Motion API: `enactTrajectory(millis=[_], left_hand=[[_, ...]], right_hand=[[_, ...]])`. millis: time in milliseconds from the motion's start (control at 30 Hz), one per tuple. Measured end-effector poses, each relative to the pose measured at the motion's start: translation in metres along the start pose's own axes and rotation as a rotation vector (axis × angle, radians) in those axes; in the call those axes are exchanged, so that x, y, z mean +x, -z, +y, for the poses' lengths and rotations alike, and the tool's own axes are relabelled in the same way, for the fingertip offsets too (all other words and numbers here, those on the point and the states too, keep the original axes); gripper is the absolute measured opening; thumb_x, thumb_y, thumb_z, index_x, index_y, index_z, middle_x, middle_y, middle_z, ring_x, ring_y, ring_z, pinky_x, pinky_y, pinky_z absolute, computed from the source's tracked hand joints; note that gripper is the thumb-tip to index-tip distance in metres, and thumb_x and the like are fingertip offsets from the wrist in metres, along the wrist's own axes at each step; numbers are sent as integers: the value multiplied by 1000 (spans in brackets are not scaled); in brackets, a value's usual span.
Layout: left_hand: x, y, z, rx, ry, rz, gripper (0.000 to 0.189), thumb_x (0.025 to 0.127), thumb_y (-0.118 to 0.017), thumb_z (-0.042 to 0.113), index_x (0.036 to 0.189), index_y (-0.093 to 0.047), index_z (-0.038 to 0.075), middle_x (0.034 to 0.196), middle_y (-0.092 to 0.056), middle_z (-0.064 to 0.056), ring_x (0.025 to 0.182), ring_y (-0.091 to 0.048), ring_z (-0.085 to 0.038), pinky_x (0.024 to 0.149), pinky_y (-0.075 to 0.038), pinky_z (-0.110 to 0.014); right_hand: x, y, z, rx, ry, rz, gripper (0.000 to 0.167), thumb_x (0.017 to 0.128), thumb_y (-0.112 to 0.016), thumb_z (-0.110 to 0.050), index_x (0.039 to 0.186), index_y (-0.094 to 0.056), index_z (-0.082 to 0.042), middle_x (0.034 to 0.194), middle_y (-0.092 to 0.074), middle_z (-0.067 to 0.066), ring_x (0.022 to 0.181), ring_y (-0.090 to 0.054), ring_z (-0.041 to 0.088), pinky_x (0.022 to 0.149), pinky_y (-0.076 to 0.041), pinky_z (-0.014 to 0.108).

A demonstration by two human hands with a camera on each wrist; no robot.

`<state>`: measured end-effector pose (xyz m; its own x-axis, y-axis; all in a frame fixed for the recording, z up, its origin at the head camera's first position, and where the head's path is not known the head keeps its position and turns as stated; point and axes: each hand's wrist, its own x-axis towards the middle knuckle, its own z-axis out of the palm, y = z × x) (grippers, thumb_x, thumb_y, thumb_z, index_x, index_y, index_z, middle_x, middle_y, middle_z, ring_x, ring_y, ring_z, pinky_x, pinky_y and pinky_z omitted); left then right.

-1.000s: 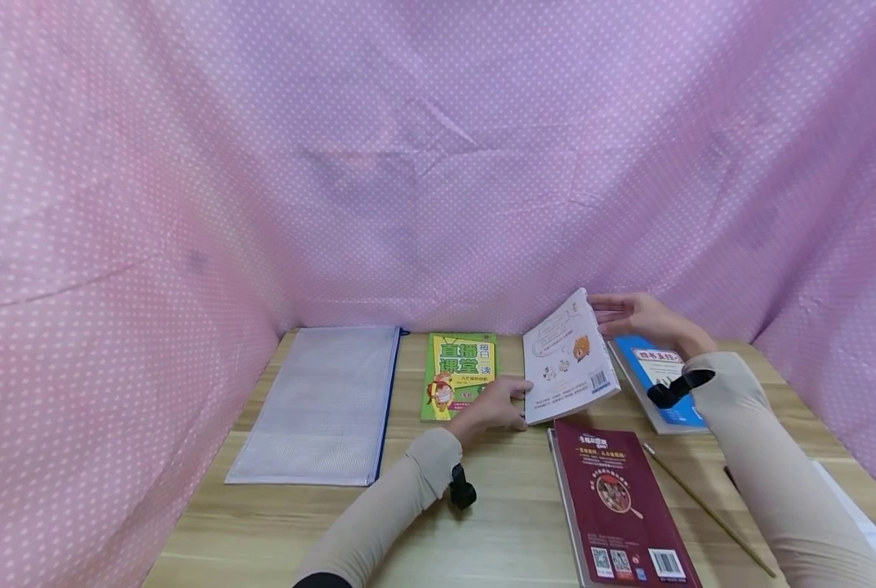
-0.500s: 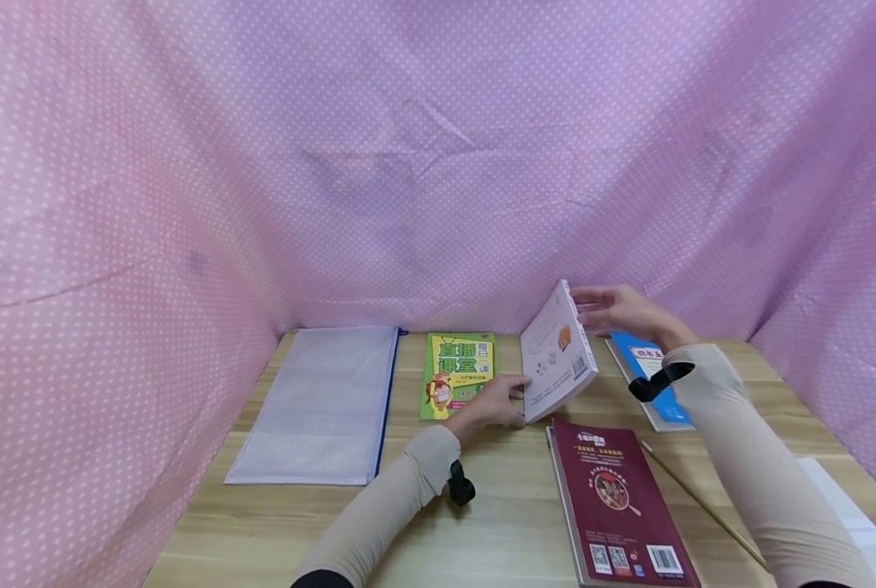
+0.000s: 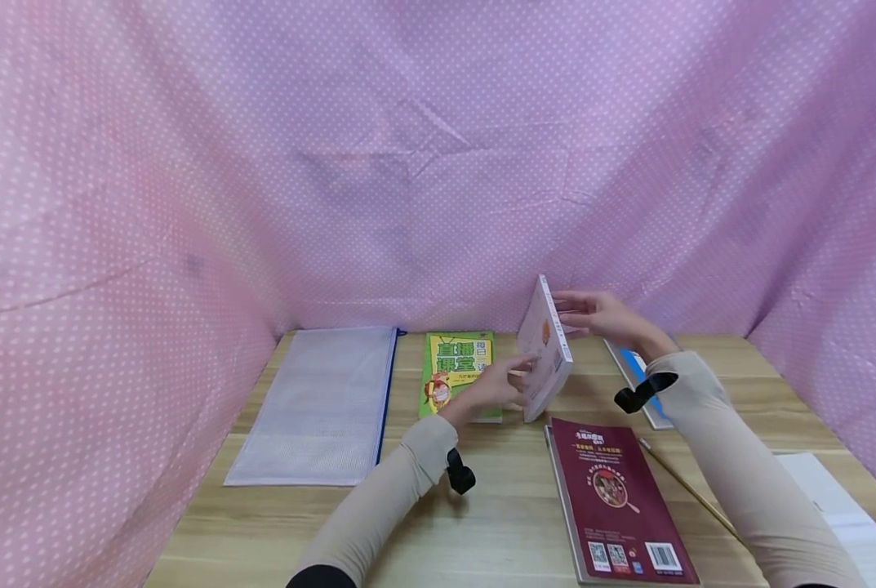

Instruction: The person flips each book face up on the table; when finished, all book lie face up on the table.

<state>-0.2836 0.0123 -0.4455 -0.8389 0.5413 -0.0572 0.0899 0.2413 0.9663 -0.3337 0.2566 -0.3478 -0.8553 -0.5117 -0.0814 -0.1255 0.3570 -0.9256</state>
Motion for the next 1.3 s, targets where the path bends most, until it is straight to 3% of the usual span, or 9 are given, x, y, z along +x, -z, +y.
enactTrajectory(millis=[133, 300, 400, 600, 767, 1100, 1300], left_hand=[[2, 10, 9, -21, -70, -1, 79, 87, -70, -9, 156, -44, 20, 147, -54, -17, 127, -61, -36, 95, -60, -36], [3, 25, 20, -74, -121, -8, 77, 91, -71, 0, 158, -39, 20, 149, -53, -19, 129, -60, -34, 98, -58, -38], [0, 34, 28, -145, -126, -15, 76, 93, -69, -1, 159, -37, 20, 151, -50, -19, 132, -58, -35, 102, -56, -40], [-7, 53, 37, -194, -119, 1, 55, 104, -58, 12, 157, -41, 15, 152, -50, -16, 133, -56, -34, 105, -55, -45], [-14, 65, 37, -248, -84, 17, 50, 108, -51, 22, 156, -40, 13, 153, -48, -15, 136, -53, -34, 101, -57, -45], [-26, 81, 24, -242, -45, 53, 65, 99, -67, 17, 157, -37, 11, 153, -47, -13, 136, -54, -33, 110, -49, -52], [-33, 87, 19, -235, -47, 71, 66, 99, -67, 15, 157, -37, 12, 156, -45, -13, 135, -55, -35, 108, -51, -51]], right_hand=[[4, -5, 1, 15, 36, -16, 63, 101, -59, -6, 158, -31, 0, 154, -42, 32, 131, -57, 38, 100, -57, 45], [9, -15, 4, 44, 52, -42, 67, 98, -59, 2, 158, -28, 2, 153, -39, 36, 132, -54, 45, 98, -57, 44], [12, -21, 5, 50, 58, -51, 69, 97, -60, 3, 158, -28, 3, 152, -39, 38, 130, -56, 44, 98, -57, 46], [20, -35, 9, 24, 54, -83, 70, 96, -66, -4, 157, -32, 0, 151, -44, 35, 129, -58, 43, 100, -56, 52], [27, -46, 14, -47, 45, -107, 69, 97, -68, -8, 157, -36, -6, 149, -48, 32, 133, -54, 47, 101, -56, 51], [36, -62, 25, -172, 85, -145, 65, 97, -64, 1, 155, -36, 1, 146, -49, 36, 129, -55, 51, 104, -53, 54], [42, -65, 36, -218, 90, -168, 59, 97, -63, 1, 152, -41, 5, 148, -47, 36, 132, -51, 54, 105, -53, 52]])
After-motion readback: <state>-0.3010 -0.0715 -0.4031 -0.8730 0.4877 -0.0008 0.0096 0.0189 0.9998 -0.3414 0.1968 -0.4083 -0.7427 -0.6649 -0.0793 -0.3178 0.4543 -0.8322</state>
